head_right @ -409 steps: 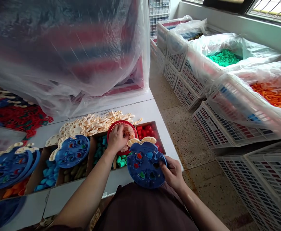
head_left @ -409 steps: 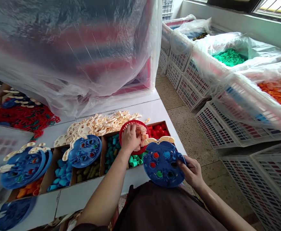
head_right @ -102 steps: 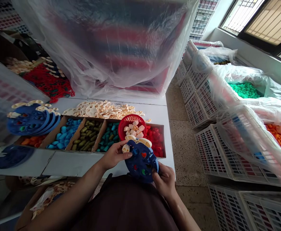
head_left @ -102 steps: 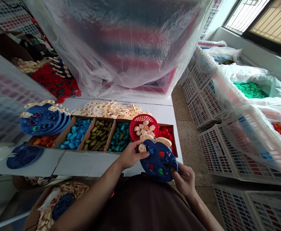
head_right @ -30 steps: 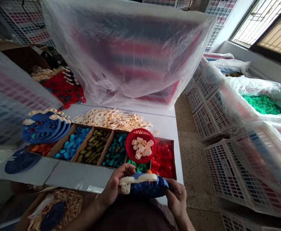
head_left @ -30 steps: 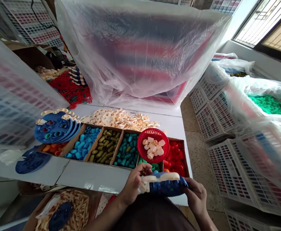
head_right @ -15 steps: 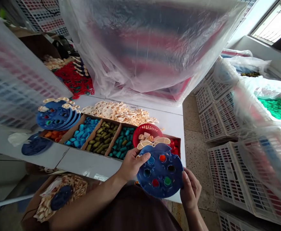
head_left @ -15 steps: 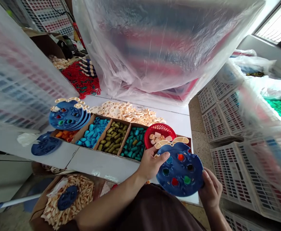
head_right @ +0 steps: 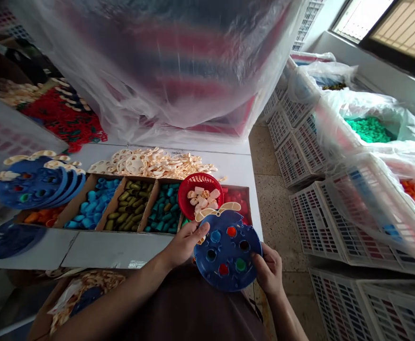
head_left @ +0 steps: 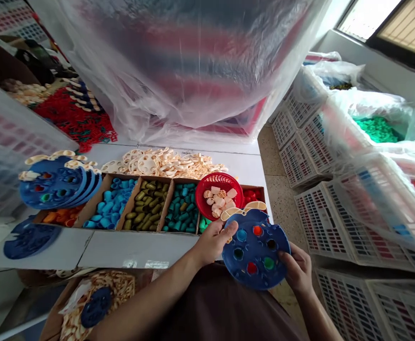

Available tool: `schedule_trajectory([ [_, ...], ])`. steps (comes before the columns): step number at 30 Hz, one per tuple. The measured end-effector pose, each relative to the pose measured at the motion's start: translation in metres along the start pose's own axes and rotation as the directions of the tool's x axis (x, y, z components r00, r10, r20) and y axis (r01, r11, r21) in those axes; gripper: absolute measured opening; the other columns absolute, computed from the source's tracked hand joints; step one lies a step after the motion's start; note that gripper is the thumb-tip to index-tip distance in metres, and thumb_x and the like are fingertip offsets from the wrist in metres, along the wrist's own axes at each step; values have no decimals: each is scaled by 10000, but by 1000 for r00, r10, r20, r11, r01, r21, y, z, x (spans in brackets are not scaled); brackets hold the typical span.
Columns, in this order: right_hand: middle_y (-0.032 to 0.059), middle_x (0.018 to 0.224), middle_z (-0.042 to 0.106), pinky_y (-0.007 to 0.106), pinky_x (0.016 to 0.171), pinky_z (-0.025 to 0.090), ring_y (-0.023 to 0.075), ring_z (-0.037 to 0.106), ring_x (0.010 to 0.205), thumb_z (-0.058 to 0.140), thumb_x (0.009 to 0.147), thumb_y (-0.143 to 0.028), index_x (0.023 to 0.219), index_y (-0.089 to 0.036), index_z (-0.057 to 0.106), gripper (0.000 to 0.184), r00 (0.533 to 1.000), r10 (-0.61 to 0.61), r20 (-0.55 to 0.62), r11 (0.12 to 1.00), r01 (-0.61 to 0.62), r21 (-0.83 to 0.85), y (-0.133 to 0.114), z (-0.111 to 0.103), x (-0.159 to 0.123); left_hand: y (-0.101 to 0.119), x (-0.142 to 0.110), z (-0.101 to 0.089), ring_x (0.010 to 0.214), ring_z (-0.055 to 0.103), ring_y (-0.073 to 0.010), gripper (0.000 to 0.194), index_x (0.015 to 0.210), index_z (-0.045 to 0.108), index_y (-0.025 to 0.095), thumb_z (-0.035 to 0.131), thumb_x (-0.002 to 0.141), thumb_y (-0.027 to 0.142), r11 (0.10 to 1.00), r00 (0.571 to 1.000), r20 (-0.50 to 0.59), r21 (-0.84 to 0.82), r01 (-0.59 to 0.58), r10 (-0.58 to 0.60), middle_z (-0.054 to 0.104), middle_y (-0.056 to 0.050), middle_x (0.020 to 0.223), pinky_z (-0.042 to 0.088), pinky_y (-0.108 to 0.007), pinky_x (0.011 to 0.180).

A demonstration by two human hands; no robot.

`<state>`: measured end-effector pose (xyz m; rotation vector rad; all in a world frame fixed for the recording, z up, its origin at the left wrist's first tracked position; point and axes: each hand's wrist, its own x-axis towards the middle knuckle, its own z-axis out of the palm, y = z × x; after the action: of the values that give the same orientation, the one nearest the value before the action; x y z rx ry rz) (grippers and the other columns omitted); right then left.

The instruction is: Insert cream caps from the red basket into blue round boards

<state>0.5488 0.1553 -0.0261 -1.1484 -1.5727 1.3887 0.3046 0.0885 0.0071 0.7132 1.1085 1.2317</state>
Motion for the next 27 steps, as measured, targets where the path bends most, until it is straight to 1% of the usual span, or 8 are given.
schedule_trajectory([
  [5,2,603,659,230,451,428,148,543,488,747,755,-378,819,-181,802,215,983,-111,-145,994,107,-39,4,-27,8,6,2,17,897,644,-211,418,994,680,139,660,922,550,993,996,76,104,-59,51,709,-77,987,520,-311,825],
  [8,24,752,750,265,545,509,202,650,613,748,711,-372,943,-195,814,299,956,-181,-231,983,173,-55,5,-44,7,15,0,30,920,633,-203,367,1024,670,150,618,959,508,962,982,131,223,-160,133,707,-63,1015,508,-304,856],
  [14,7,599,658,233,442,428,146,545,483,739,689,-322,752,-176,774,162,983,-112,-144,994,109,-33,8,-42,-7,0,-11,32,865,633,-191,494,1152,665,172,487,995,605,957,984,151,259,-134,97,702,-60,965,511,-302,818],
  [17,-1,584,632,214,416,386,126,505,467,737,705,-282,758,-174,760,122,998,-5,-60,1000,5,1,14,-42,-4,-34,-25,17,765,646,-188,670,1079,658,166,283,994,714,978,982,-181,207,-7,45,683,-72,882,531,-305,727],
  [19,-2,567,618,213,398,366,121,480,449,739,699,-284,759,-169,758,130,998,56,-2,998,-56,19,21,-48,1,-63,-37,4,755,647,-190,627,1012,640,169,304,987,698,965,882,-470,243,99,28,663,-64,854,535,-306,715],
  [21,-1,537,604,215,377,352,119,461,421,745,689,-304,741,-165,755,148,993,103,56,994,-105,27,28,-59,8,-94,-49,-9,739,623,-186,465,946,618,173,459,967,609,933,763,-646,282,223,13,636,-47,828,530,-309,722],
  [24,10,542,622,225,376,377,127,475,415,770,676,-342,728,-162,756,187,982,144,119,989,-149,27,37,-75,16,-139,-58,-18,689,574,-169,266,934,632,167,662,869,423,863,661,-750,330,382,-7,638,-58,900,524,-339,757],
  [27,26,569,645,240,405,415,145,509,454,791,673,-400,749,-160,766,253,975,154,160,987,-160,25,42,-86,19,-174,-50,-13,770,610,-176,322,1041,688,168,775,749,271,798,661,-750,393,457,-10,647,-99,1125,518,-372,865],
])
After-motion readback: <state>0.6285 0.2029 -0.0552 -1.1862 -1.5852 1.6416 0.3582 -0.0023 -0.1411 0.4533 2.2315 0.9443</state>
